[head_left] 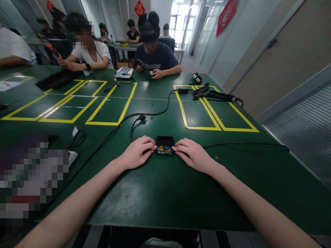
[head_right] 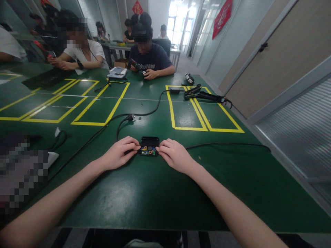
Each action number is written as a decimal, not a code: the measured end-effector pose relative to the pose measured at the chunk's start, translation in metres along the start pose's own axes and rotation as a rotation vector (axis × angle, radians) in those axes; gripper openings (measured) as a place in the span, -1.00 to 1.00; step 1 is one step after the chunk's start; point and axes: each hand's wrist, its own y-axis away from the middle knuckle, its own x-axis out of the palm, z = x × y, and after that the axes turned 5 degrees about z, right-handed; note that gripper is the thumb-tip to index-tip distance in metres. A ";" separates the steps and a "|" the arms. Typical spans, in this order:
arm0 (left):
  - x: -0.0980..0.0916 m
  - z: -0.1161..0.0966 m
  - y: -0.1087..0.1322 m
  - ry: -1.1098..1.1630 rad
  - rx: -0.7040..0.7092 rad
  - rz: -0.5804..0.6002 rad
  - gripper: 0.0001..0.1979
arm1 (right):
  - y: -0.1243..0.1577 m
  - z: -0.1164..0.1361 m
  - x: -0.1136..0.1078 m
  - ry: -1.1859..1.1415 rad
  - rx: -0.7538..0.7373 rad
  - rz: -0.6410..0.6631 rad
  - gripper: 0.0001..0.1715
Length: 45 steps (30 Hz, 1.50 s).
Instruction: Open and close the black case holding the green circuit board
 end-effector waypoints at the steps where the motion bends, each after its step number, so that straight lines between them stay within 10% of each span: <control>1: 0.000 0.000 0.000 -0.001 -0.004 -0.001 -0.79 | 0.000 0.000 -0.001 -0.004 -0.002 -0.003 -0.71; 7: 0.002 0.001 0.001 0.001 -0.008 -0.039 -0.86 | 0.001 0.000 0.003 -0.008 0.047 -0.123 -0.73; 14: 0.006 0.000 0.002 -0.095 -0.111 0.002 -0.46 | -0.003 0.000 0.014 0.056 0.198 -0.069 -0.54; 34: 0.006 -0.002 0.000 -0.055 -0.039 -0.062 -0.60 | -0.009 0.004 0.025 -0.694 0.368 -0.359 -0.84; 45: 0.009 -0.008 -0.002 0.063 -0.180 -0.078 -0.50 | -0.010 0.006 0.025 -0.663 0.348 -0.404 -0.78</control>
